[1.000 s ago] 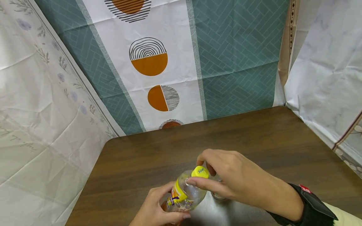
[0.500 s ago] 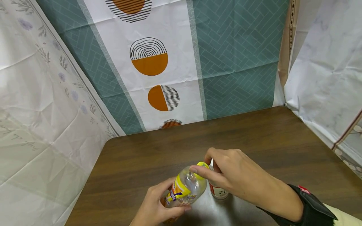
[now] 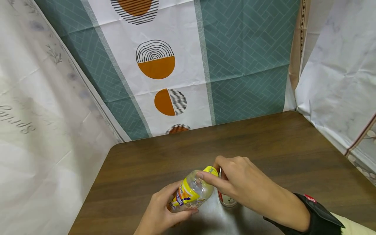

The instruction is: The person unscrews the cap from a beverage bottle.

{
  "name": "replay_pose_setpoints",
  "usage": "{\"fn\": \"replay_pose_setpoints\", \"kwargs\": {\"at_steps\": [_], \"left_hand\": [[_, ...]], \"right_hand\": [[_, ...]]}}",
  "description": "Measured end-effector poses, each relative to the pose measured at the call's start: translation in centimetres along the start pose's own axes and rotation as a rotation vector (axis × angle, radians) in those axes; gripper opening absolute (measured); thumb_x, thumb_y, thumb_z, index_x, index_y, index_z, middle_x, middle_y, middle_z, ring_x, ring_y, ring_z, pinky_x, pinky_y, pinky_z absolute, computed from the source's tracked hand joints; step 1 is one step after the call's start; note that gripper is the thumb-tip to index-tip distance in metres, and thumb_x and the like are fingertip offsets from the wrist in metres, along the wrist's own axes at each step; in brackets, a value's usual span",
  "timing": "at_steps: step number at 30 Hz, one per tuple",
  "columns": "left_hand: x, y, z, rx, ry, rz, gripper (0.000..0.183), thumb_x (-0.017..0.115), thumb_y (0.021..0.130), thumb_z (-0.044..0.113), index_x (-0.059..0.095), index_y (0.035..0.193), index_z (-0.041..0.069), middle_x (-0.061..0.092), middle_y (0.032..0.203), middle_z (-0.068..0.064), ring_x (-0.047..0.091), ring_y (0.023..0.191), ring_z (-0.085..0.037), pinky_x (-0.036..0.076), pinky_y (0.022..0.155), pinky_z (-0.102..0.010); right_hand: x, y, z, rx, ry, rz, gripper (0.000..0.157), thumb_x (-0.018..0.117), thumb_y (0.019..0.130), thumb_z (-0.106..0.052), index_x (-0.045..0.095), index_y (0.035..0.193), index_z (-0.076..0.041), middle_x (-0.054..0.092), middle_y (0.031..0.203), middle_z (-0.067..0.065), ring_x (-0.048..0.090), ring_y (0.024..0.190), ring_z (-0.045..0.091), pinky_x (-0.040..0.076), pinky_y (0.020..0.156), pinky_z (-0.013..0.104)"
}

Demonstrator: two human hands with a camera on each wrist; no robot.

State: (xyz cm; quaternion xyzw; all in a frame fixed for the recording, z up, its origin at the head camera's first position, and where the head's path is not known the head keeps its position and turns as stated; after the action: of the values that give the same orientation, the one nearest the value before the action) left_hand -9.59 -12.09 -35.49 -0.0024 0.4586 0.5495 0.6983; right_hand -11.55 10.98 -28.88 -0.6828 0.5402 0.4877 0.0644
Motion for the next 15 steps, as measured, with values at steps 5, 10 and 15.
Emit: {"fn": "replay_pose_setpoints", "kwargs": {"at_steps": [5, 10, 15], "left_hand": [[0.3, -0.2, -0.7, 0.004, 0.057, -0.003, 0.058, 0.086, 0.065, 0.027, 0.061, 0.117, 0.017, 0.065, 0.099, 0.006, 0.059, 0.078, -0.007, 0.057, 0.062, -0.03], [0.7, -0.7, -2.0, -0.023, 0.061, -0.028, 0.059, 0.083, 0.068, 0.035, 0.06, 0.12, 0.019, 0.065, 0.1, 0.005, 0.058, 0.079, -0.008, 0.057, 0.063, -0.03], [0.2, 0.0, -0.6, 0.016, 0.045, -0.001, 0.059, 0.087, 0.064, 0.024, 0.062, 0.117, 0.015, 0.065, 0.097, 0.004, 0.058, 0.076, -0.008, 0.056, 0.06, -0.029]], "right_hand": [[0.3, 0.1, 0.2, -0.037, -0.021, 0.042, 0.037, 0.063, 0.089, -0.041, 0.046, 0.064, -0.018, 0.039, 0.047, -0.016, 0.033, 0.038, -0.003, 0.033, 0.033, 0.015], [0.4, 0.2, 0.1, -0.082, -0.035, 0.054, 0.036, 0.063, 0.09, -0.034, 0.045, 0.065, -0.015, 0.038, 0.05, -0.013, 0.032, 0.04, -0.002, 0.032, 0.033, 0.015], [0.4, 0.2, 0.1, -0.107, -0.032, 0.064, 0.035, 0.064, 0.089, -0.032, 0.045, 0.065, -0.016, 0.038, 0.051, -0.013, 0.033, 0.041, -0.002, 0.033, 0.034, 0.014]]}}
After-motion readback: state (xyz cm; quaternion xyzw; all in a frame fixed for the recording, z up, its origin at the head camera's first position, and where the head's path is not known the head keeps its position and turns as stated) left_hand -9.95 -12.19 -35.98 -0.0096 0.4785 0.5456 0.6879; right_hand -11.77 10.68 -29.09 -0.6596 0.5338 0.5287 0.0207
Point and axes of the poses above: each hand's wrist, its own y-axis towards the middle knuckle, its own x-axis out of the palm, z = x × y, the point moved 1 cm from there along y, towards the middle knuckle
